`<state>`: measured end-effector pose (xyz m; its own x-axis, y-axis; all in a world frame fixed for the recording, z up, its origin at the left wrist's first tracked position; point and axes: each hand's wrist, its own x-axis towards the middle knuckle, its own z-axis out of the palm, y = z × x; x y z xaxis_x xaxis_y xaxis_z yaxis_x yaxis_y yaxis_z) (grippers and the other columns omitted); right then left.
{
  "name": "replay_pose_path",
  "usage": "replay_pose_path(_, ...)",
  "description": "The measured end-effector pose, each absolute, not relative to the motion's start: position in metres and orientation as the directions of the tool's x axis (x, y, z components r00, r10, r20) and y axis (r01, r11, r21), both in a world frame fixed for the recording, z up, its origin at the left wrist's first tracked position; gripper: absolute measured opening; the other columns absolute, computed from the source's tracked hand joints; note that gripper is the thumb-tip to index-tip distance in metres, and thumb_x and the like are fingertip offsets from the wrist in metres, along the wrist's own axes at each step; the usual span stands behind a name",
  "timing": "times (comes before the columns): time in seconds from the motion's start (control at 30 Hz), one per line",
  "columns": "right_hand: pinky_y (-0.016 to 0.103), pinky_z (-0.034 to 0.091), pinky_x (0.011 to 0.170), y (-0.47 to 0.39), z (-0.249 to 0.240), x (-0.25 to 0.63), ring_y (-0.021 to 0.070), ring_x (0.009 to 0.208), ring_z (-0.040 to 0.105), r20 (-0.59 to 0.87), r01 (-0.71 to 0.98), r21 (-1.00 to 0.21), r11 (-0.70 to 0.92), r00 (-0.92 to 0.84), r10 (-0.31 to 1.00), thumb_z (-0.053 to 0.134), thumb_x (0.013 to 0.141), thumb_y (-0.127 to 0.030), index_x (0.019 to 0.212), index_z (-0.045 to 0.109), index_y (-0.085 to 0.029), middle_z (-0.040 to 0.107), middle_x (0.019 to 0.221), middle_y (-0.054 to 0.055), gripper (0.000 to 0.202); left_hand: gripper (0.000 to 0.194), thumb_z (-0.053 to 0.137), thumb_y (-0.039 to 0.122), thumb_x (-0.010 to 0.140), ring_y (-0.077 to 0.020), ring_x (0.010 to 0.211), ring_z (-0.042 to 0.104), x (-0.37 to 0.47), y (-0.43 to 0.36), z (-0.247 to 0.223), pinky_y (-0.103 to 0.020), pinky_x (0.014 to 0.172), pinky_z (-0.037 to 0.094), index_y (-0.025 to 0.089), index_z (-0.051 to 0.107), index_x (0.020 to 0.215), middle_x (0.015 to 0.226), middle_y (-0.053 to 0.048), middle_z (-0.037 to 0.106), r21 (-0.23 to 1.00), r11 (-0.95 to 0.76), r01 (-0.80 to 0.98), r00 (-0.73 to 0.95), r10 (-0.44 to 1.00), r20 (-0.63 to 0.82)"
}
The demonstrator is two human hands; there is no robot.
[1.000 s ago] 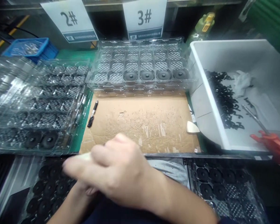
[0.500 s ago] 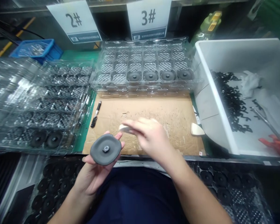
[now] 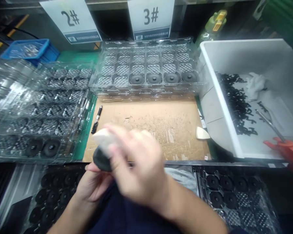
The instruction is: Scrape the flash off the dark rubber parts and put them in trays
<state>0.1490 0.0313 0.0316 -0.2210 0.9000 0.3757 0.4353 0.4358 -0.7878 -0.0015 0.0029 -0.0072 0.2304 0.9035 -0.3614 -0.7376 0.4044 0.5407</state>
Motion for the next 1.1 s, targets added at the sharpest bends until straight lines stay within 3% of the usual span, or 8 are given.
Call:
replay_pose_path(0.07,0.029,0.044,0.077,0.022,0.040,0.140,0.0148,0.085,0.058,0.429,0.368,-0.749,0.551,-0.364,0.827,0.046,0.086,-0.014,0.118,0.050,-0.009,0.064,0.105,0.007,0.033,0.042,0.072,0.029,0.068,-0.0167,0.102,0.060,-0.005,0.002,-0.009,-0.022,0.086,0.049,0.030,0.062,0.108,0.112,0.002,0.065,0.549,0.408,-0.730,0.219,0.900,-0.378)
replay_pose_path(0.2,0.028,0.042,0.064,0.020,0.037,0.133,0.0132,0.072,0.057,0.264,0.395,-0.763,0.511,-0.532,0.805,0.044,0.087,-0.014,0.111,0.054,-0.013,0.066,0.090,0.003,0.027,0.041,0.069,0.026,0.071,-0.0171,0.100,0.062,-0.006,-0.006,-0.014,-0.026,0.086,0.051,0.032,0.060,0.110,0.114,0.003,0.064,0.529,0.440,-0.725,0.173,0.861,-0.478)
replay_pose_path(0.33,0.031,0.040,0.068,0.032,0.041,0.128,0.0158,0.076,0.056,0.362,0.440,-0.690,0.574,-0.477,0.801,0.039,0.089,-0.017,0.114,0.052,-0.009,0.064,0.088,0.006,0.029,0.034,0.070,0.028,0.070,-0.0106,0.090,0.064,-0.004,-0.011,-0.010,-0.012,0.074,0.052,0.031,0.064,0.104,0.100,0.005,0.069,0.456,0.498,-0.737,0.267,0.835,-0.481)
replay_pose_path(0.53,0.029,0.034,0.063,0.013,0.040,0.147,0.0137,0.067,0.050,0.297,0.417,-0.685,0.598,-0.590,0.751,0.043,0.086,-0.010,0.114,0.051,-0.012,0.060,0.078,0.003,0.030,0.053,0.077,0.031,0.060,-0.0207,0.103,0.060,-0.025,-0.006,-0.008,-0.029,0.091,0.049,0.030,0.061,0.110,0.113,0.001,0.065,0.508,0.497,-0.703,0.283,0.851,-0.442)
replay_pose_path(0.67,0.030,0.028,0.059,0.026,0.043,0.157,0.0140,0.061,0.043,0.269,0.564,-0.573,0.594,-0.555,0.787,0.043,0.086,-0.012,0.112,0.056,-0.018,0.056,0.070,0.001,0.030,0.041,0.073,0.027,0.067,-0.0168,0.099,0.062,-0.017,-0.005,-0.007,-0.022,0.083,0.051,0.029,0.063,0.107,0.103,0.004,0.068,0.478,0.553,-0.682,0.318,0.813,-0.487)
replay_pose_path(0.77,0.030,0.033,0.065,0.051,0.041,0.157,0.0140,0.070,0.049,0.373,0.397,-0.615,0.681,-0.615,0.695,0.042,0.088,-0.016,0.111,0.059,-0.024,0.060,0.078,0.001,0.029,0.041,0.067,0.029,0.074,-0.0192,0.104,0.060,-0.012,-0.004,-0.002,-0.022,0.085,0.049,0.027,0.060,0.114,0.108,0.003,0.067,0.473,0.517,-0.713,0.332,0.843,-0.423)
replay_pose_path(0.9,0.025,0.042,0.073,0.061,0.009,0.159,0.0120,0.084,0.056,0.233,0.338,-0.860,0.383,-0.408,0.883,0.045,0.089,-0.018,0.114,0.057,-0.024,0.063,0.100,0.001,0.028,0.053,0.071,0.037,0.067,-0.0248,0.104,0.060,-0.020,-0.005,0.000,-0.030,0.090,0.048,0.027,0.057,0.117,0.122,-0.006,0.060,0.449,0.496,-0.744,0.373,0.864,-0.337)
replay_pose_path(1.1,0.031,0.049,0.074,0.031,-0.062,0.168,0.0163,0.085,0.061,-0.089,0.476,-0.873,0.106,-0.369,0.925,0.048,0.085,-0.019,0.108,0.062,-0.023,0.068,0.094,0.003,0.027,0.050,0.071,0.038,0.064,-0.0234,0.104,0.060,-0.021,-0.004,-0.006,-0.029,0.090,0.049,0.029,0.060,0.112,0.117,-0.003,0.063,0.407,0.501,-0.764,0.383,0.859,-0.339)
